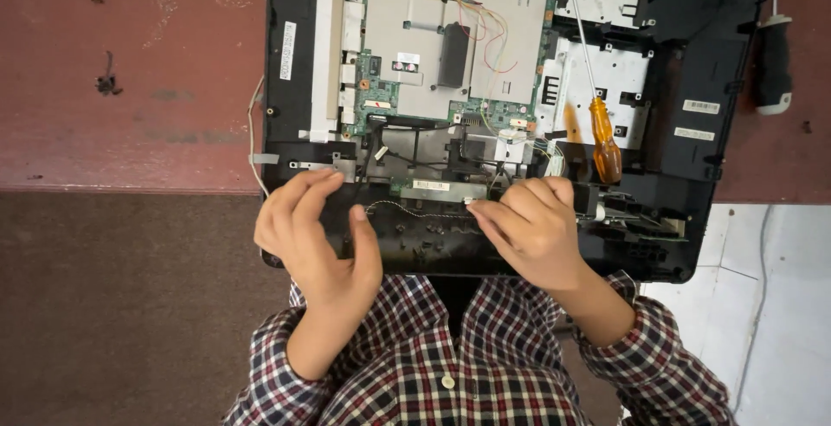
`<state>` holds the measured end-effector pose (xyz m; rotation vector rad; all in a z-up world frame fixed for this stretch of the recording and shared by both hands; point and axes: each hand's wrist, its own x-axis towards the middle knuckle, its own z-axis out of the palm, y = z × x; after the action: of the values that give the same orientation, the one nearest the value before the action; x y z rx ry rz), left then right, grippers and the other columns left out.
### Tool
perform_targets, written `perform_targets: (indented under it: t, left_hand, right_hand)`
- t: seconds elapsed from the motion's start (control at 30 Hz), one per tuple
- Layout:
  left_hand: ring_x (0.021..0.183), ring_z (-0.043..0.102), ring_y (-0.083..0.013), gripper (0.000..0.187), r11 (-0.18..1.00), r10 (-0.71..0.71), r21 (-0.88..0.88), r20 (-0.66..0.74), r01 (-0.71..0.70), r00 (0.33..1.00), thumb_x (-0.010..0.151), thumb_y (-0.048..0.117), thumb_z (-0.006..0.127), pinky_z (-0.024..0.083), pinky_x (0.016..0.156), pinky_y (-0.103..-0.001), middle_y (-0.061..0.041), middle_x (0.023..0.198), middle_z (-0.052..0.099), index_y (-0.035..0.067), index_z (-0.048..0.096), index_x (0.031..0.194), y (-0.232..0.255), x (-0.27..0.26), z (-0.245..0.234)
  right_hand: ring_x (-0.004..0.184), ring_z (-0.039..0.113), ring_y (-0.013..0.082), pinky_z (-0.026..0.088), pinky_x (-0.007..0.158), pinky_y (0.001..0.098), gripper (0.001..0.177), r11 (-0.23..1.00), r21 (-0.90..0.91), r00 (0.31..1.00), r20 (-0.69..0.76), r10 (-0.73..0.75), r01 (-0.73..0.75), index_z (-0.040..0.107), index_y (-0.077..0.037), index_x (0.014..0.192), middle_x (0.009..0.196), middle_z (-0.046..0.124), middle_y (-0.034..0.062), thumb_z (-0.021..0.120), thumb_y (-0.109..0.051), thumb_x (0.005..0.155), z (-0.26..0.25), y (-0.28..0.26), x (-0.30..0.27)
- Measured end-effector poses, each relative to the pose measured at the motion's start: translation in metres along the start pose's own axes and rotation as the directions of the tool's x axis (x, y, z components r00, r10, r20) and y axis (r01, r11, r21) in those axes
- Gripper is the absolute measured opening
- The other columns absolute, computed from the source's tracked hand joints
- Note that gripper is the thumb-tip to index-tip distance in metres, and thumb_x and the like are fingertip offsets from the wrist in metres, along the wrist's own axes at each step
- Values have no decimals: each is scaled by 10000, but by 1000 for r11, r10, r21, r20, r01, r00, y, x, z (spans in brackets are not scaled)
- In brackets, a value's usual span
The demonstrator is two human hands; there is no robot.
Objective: The person uses a screwdriver to remove screws from the back of a disassembled laptop, then places a white plastic cover over the motherboard and secures it with screws. They also handle a small black component near the bottom of the chassis.
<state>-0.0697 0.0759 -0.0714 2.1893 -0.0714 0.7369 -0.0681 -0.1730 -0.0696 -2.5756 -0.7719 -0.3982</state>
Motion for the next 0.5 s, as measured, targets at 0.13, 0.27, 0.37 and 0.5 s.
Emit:
perform_targets:
  t: [0.13,0.27,0.37,0.5]
  left_hand:
    - [1162,477,-385,405,998,-2,67,133,-7,991,851,3,731,257,1013,-456,-127,1241,619,15,630,1243,8,5,0]
    - [1152,455,-368,459,988,14,147,209,-45,978,812,-30,754,229,990,-473,-129,1235,609,10,630,1252,10,8,2]
    - [1146,461,-373,463,984,23,165,219,-61,975,814,-25,764,237,968,-476,-135,1230,614,6,629,1256,7,6,2]
    - [1125,478,-355,453,979,44,185,230,-88,972,822,-32,759,247,943,-478,-129,1204,615,12,631,1254,6,6,1]
  right_hand:
    - [695,562,196,389,755,343,65,996,1,992,87,94,-95,751,-106,847,679,533,-18,794,-107,896,-5,-5,8]
    - [700,568,222,398,717,355,95,982,32,970,165,176,-184,731,-86,811,700,525,-1,801,-83,874,-7,-9,13]
    - [714,585,240,437,696,359,122,976,68,969,148,196,-208,727,-86,774,696,536,10,818,-87,855,1,-3,7]
    - [658,570,247,463,671,340,124,963,142,967,143,211,-231,724,-67,770,667,534,22,811,-36,852,1,-4,10]
